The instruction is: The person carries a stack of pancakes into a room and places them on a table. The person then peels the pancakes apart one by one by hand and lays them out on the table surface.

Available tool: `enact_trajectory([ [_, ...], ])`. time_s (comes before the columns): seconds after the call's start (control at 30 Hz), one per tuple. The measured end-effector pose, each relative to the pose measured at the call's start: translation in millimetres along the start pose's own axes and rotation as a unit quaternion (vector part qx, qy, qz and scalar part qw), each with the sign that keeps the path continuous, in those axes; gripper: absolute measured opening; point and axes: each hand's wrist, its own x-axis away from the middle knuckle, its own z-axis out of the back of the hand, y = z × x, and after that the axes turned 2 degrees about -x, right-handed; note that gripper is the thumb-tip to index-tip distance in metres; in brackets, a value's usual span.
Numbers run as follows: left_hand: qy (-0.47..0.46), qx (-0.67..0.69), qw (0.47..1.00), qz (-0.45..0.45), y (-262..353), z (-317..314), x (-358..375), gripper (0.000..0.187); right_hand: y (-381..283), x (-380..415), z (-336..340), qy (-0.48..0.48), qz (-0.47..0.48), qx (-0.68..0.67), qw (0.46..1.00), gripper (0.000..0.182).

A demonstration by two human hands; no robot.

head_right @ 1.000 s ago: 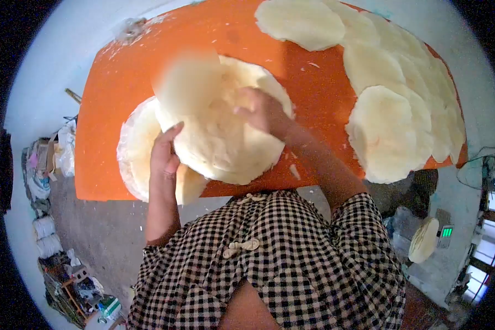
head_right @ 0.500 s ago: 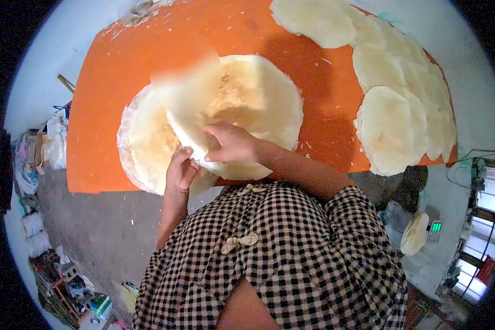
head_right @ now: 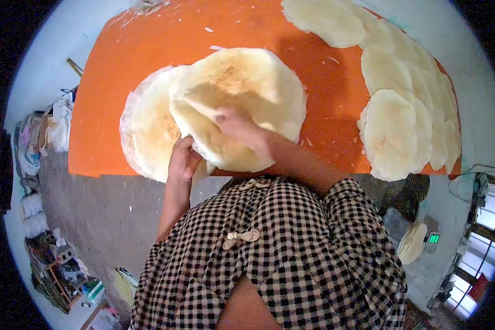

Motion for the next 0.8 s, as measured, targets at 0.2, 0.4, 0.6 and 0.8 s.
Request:
enact_trajectory([
  [0.2, 0.021, 0.021, 0.999, 0.028, -5, 14, -14, 0.042, -68, 17, 74, 0.09, 0.12, 0.105, 0.983, 0.019],
  [0.4, 0.03, 0.073, 0.996, 0.047, -4, 16, -12, 0.037, -36, 2, 13, 0.025, 0.162, 0.278, 0.946, 0.015],
  [0.6, 0.056, 0.086, 0.992, 0.073, -20, 19, -25, 0.035, -23, 4, 28, 0.01, 0.173, 0.288, 0.942, 0.016],
  [0.8, 0.098, 0.097, 0.986, 0.097, -30, 36, -29, 0.033, 5, 23, -38, 0.015, 0.237, 0.504, 0.831, 0.021],
])
